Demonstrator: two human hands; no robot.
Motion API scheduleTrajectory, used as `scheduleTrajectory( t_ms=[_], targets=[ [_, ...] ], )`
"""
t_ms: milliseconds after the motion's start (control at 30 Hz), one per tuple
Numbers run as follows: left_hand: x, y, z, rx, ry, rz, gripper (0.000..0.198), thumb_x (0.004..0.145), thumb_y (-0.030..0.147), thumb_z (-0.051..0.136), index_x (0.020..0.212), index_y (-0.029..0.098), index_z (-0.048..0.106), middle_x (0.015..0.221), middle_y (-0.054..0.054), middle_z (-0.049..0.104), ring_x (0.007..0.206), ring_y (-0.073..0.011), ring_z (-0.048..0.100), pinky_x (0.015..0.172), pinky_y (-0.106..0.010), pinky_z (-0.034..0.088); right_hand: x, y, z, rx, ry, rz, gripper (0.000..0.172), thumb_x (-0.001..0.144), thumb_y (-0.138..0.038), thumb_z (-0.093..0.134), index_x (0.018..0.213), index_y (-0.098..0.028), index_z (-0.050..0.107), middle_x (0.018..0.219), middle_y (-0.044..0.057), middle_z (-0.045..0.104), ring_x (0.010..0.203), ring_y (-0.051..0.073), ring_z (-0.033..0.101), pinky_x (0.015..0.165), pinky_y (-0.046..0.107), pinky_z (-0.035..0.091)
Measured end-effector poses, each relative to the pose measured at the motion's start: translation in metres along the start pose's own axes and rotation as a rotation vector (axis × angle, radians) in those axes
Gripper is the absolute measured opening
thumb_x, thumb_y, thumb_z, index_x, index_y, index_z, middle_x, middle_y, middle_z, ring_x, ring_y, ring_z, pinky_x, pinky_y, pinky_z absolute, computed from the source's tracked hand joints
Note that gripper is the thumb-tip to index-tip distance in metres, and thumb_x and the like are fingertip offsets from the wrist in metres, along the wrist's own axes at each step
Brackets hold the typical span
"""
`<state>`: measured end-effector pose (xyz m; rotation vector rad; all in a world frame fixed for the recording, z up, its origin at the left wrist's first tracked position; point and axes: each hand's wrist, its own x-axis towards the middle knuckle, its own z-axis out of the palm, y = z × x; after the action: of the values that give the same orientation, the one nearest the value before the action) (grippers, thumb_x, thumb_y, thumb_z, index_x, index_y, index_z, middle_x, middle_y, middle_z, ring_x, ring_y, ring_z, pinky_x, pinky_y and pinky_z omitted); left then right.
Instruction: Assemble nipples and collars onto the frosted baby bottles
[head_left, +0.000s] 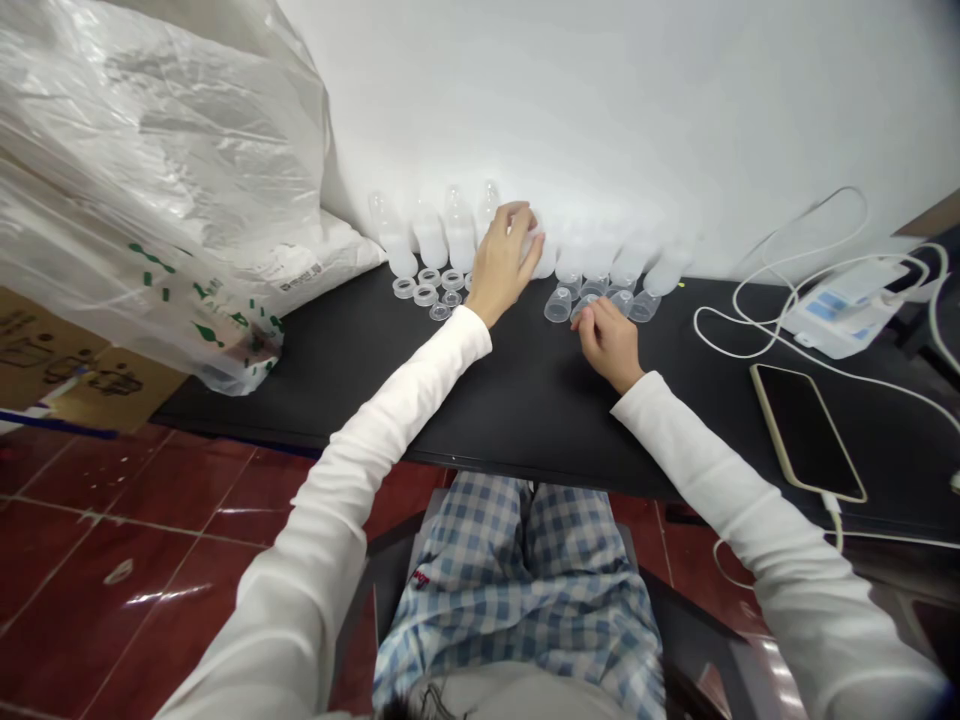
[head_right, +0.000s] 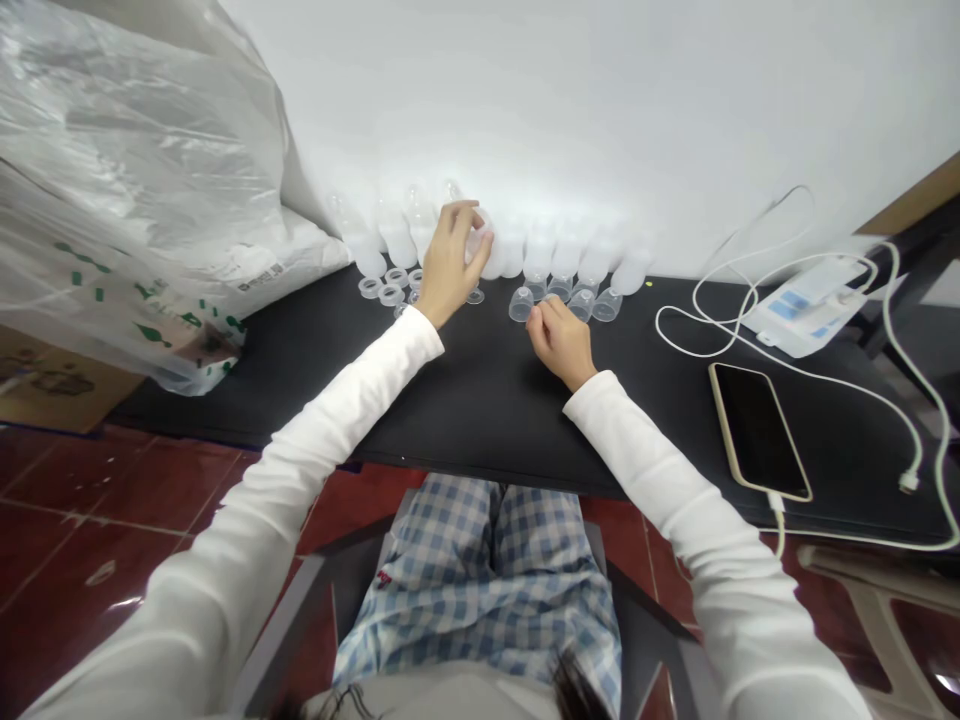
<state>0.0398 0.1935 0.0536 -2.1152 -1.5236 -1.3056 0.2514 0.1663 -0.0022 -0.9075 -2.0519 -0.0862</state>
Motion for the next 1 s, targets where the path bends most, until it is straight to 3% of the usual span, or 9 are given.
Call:
scheduleTrajectory(
  t_ms=[167, 267, 400, 567, 667, 733, 800, 867, 1000],
  targets=[
    [-0.031, 0.012, -0.002, -0.073, -0.151, 0.034, 0.022, 0.102, 0.037, 0.048, 0.112, 0.019, 0.056, 0.125, -0.013, 0.064, 0.116, -0.0230, 0.066, 0.095, -0.036, 0.056, 0.000, 0.000, 0.000, -0.025, 0.056, 0.001, 0.057, 0.109, -0.048, 0.020, 0.074, -0.022, 0.056, 0.076, 0.007, 0.059, 0.076, 0.021, 0.060, 0.064, 0.034, 0.042],
    [-0.042, 0.009, 0.000, -0.098, -0.192, 0.047, 0.019, 0.100, 0.035, 0.053, 0.111, 0.019, 0.055, 0.124, -0.013, 0.066, 0.118, -0.0226, 0.066, 0.098, -0.035, 0.054, 0.000, 0.001, 0.000, -0.043, 0.037, -0.007, 0.057, 0.109, -0.047, 0.021, 0.074, -0.022, 0.057, 0.076, 0.008, 0.059, 0.079, 0.022, 0.061, 0.064, 0.034, 0.042],
    [-0.047, 0.003, 0.004, -0.172, -0.193, -0.002, 0.035, 0.100, 0.041, 0.053, 0.127, 0.020, 0.045, 0.131, -0.015, 0.064, 0.119, -0.0228, 0.067, 0.098, -0.036, 0.054, 0.001, 0.001, 0.001, -0.041, 0.018, -0.004, 0.058, 0.109, -0.048, 0.020, 0.073, -0.022, 0.057, 0.077, 0.009, 0.060, 0.079, 0.023, 0.060, 0.066, 0.036, 0.044],
    [-0.055, -0.003, 0.012, -0.219, -0.219, 0.008, 0.059, 0.101, 0.057, 0.049, 0.144, 0.021, 0.030, 0.148, -0.021, 0.051, 0.125, -0.0251, 0.065, 0.096, -0.038, 0.056, 0.000, 0.001, 0.001, -0.037, 0.025, 0.004, 0.059, 0.109, -0.050, 0.020, 0.073, -0.023, 0.057, 0.077, 0.007, 0.059, 0.080, 0.022, 0.061, 0.067, 0.035, 0.044],
    [-0.056, -0.003, 0.010, -0.212, -0.213, 0.026, 0.058, 0.105, 0.058, 0.036, 0.149, 0.023, 0.023, 0.151, -0.020, 0.049, 0.130, -0.0231, 0.062, 0.101, -0.038, 0.054, 0.000, 0.001, 0.001, -0.017, 0.026, 0.005, 0.058, 0.109, -0.050, 0.020, 0.072, -0.023, 0.056, 0.077, 0.007, 0.058, 0.082, 0.022, 0.061, 0.070, 0.036, 0.046],
    [-0.054, -0.006, 0.005, -0.170, -0.178, 0.008, 0.049, 0.108, 0.051, 0.024, 0.147, 0.022, 0.029, 0.146, -0.018, 0.055, 0.127, -0.0208, 0.063, 0.102, -0.037, 0.053, 0.001, 0.000, 0.001, 0.006, 0.026, -0.009, 0.057, 0.109, -0.049, 0.021, 0.072, -0.023, 0.055, 0.077, 0.007, 0.057, 0.081, 0.022, 0.060, 0.073, 0.037, 0.048],
    [-0.050, -0.017, 0.001, -0.083, -0.116, -0.027, 0.043, 0.109, 0.042, 0.018, 0.135, 0.021, 0.045, 0.134, -0.015, 0.062, 0.118, -0.0215, 0.066, 0.099, -0.038, 0.053, 0.001, -0.001, 0.001, 0.031, 0.025, -0.025, 0.056, 0.109, -0.047, 0.022, 0.071, -0.023, 0.054, 0.077, 0.007, 0.057, 0.080, 0.023, 0.059, 0.075, 0.039, 0.049],
    [-0.048, -0.035, 0.002, 0.056, -0.049, -0.062, 0.039, 0.106, 0.035, 0.025, 0.115, 0.019, 0.059, 0.118, -0.016, 0.068, 0.108, -0.0266, 0.068, 0.096, -0.044, 0.053, 0.001, -0.001, 0.001, 0.051, 0.016, -0.028, 0.055, 0.109, -0.047, 0.023, 0.071, -0.023, 0.054, 0.076, 0.008, 0.056, 0.079, 0.023, 0.058, 0.076, 0.041, 0.049],
    [-0.053, -0.075, 0.016, 0.246, 0.006, -0.156, 0.028, 0.095, 0.035, 0.047, 0.100, 0.016, 0.066, 0.103, -0.019, 0.071, 0.104, -0.0359, 0.066, 0.094, -0.055, 0.050, 0.001, -0.002, 0.002, 0.084, -0.007, -0.026, 0.055, 0.108, -0.047, 0.024, 0.071, -0.023, 0.055, 0.077, 0.008, 0.055, 0.080, 0.024, 0.058, 0.076, 0.043, 0.049]
  ],
)
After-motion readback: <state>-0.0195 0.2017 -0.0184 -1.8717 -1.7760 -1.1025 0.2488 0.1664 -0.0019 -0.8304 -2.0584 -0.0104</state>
